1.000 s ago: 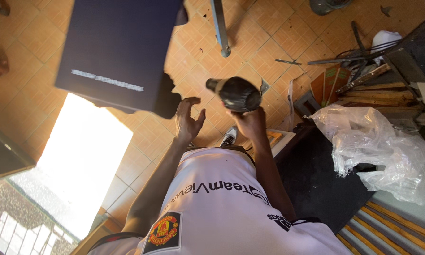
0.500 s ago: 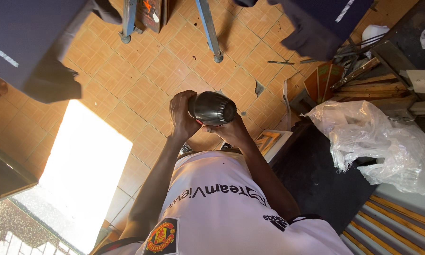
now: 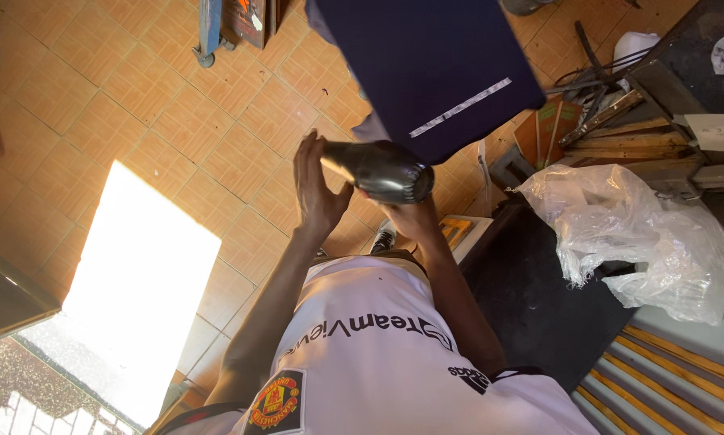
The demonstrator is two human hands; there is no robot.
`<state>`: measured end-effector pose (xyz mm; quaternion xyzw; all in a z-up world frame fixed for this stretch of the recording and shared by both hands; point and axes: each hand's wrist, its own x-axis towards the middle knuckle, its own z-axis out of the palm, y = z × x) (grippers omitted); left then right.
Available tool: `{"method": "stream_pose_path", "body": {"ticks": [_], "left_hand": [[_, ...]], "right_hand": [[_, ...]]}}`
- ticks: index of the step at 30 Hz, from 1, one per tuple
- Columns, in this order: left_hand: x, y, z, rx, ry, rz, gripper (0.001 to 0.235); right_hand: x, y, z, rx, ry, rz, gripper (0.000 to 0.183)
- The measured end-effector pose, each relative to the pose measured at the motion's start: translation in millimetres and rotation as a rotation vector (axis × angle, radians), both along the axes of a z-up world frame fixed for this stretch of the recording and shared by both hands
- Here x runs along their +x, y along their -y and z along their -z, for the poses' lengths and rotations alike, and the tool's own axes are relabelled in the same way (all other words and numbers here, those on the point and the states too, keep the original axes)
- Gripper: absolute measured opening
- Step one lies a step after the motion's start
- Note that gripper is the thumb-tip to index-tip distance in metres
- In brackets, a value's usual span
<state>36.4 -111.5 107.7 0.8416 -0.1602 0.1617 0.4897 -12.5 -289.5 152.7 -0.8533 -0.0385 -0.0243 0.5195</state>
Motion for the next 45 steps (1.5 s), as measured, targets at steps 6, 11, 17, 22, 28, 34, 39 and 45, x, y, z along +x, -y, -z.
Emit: {"method": "stream_pose_path", "body": {"ticks": [6, 11, 17, 22, 28, 34, 39, 45], "left_hand": [[-7.4, -20.6, 103.3, 0.138, -0.124, 0.171, 0.040], [-17.6, -10.5, 104.9, 0.518, -0.212, 0.207, 0.058], [-21.4, -34.7, 105.1, 0.794, -0.201, 0.154, 0.060], [-22.4, -50.0, 103.7, 0.796, -0.242, 0.121, 0.056], [-25.6, -62.3, 102.4, 0.716, -0.275, 0.153, 0.054], [-25.8, -87.7, 126.7, 0.437, -0.305, 0.118, 0.042], [-24.2, -100.0, 88.2, 0.067, -0.288, 0.003, 0.054], [-2.9, -76.3, 4.9, -0.222, -0.005, 0.155, 0.109]], "right_hand": [[-1.9, 56.0, 42.5, -0.148, -0.116, 0.172, 0.044], [19.4, 72.1, 28.2, -0.300, -0.164, 0.359, 0.031], [24.5, 88.1, 72.4, -0.468, -0.318, 0.529, 0.030], [18.0, 75.3, 58.0, -0.426, -0.368, 0.501, 0.024], [14.2, 38.5, 28.8, -0.325, -0.391, 0.395, 0.023], [24.6, -5.6, 25.9, -0.406, -0.434, 0.316, 0.039], [30.3, -40.9, 31.3, -0.410, -0.408, 0.189, 0.033], [39.0, -82.1, 40.5, -0.415, -0.290, -0.056, 0.016]]}}
